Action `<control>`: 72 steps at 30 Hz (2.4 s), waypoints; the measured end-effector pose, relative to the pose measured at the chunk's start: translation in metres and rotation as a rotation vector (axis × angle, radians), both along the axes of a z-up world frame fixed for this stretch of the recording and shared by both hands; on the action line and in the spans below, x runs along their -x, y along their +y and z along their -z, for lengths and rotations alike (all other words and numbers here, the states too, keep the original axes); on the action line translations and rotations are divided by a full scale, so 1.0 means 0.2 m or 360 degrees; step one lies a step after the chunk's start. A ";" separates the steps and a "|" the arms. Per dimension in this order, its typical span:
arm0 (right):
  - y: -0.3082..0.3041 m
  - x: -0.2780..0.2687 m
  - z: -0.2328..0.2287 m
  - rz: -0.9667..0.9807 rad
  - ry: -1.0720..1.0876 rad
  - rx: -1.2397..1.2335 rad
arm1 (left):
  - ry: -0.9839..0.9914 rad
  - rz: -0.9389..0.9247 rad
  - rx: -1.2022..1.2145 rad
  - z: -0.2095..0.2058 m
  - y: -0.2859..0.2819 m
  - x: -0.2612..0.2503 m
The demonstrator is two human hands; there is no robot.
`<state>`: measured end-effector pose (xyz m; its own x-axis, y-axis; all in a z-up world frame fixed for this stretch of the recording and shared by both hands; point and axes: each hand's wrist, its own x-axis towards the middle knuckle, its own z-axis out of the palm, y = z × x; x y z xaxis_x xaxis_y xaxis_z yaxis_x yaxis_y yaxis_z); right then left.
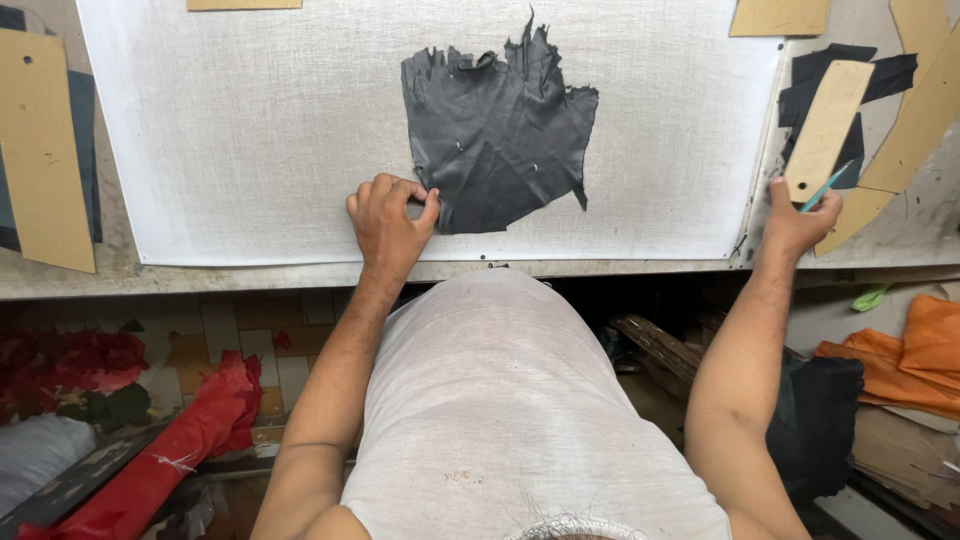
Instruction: The person lays out a large piece of black fabric on a white worktable, places a cardboard template on top, and uses a rotary cutter to cut the fabric along the template edges. The person repeats this process with multiple templates and fabric pieces, stacking the cut pieces aside.
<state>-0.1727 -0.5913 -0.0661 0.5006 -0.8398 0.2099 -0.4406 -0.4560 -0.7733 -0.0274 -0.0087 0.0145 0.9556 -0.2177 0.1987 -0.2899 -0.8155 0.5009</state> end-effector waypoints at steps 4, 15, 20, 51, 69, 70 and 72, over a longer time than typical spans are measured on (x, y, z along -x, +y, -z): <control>0.17 -0.04 -0.19 0.0270 -0.0613 -0.0612 | 0.0021 -0.0006 0.0121 0.01 0.03 0.00; 1.26 -0.49 -0.51 -0.0753 0.0076 -0.1049 | 0.0017 0.0068 0.0056 -0.03 0.05 0.03; 1.50 -0.70 -0.48 -0.1226 0.0148 -0.0373 | -0.0370 0.0336 -0.0199 -0.02 0.03 -0.04; 1.49 -0.75 -0.57 -0.1043 0.0375 -0.0154 | -0.0403 0.0361 -0.0471 0.13 0.05 -0.17; 1.89 -1.27 -0.61 -0.2174 0.0303 0.0912 | -0.0504 0.0313 -0.0496 0.12 0.04 -0.19; 1.85 -1.24 -0.59 -0.2156 0.0266 0.1006 | -0.0506 0.0319 -0.0515 0.11 0.04 -0.18; 1.72 -1.17 -0.58 -0.2086 0.0194 0.1200 | -0.0513 0.0339 -0.0557 0.08 0.02 -0.21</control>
